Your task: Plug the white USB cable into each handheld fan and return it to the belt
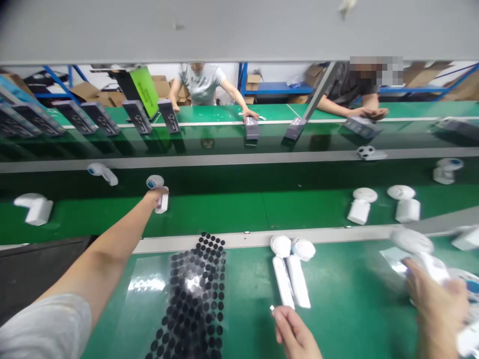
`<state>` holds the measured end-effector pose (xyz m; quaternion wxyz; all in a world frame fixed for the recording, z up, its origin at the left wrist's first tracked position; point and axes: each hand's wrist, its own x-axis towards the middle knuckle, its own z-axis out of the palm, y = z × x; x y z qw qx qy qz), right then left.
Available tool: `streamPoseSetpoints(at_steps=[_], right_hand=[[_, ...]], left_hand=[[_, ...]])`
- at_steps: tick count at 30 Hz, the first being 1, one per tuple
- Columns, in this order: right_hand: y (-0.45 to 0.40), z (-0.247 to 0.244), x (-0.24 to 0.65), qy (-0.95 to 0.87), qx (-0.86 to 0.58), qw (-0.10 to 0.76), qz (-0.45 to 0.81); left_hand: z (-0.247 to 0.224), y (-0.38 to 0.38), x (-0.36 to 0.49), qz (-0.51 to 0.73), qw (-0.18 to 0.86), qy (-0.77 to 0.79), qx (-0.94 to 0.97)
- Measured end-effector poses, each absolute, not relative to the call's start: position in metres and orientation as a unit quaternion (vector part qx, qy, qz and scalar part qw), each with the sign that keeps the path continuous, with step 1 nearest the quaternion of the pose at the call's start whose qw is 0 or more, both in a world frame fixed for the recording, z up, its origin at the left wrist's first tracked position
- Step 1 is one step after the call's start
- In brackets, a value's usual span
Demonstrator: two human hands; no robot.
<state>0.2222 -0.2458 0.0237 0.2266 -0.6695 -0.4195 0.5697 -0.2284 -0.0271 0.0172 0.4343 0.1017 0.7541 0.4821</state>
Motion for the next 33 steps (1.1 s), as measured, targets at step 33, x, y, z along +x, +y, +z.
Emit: streamPoseSetpoints(at_steps=[33], right_hand=[[-0.333, 0.155, 0.154, -0.701, -0.449, 0.186, 0.522]], left_hand=[[0.16, -0.335, -0.003, 0.399, 0.658, 0.534, 0.351]])
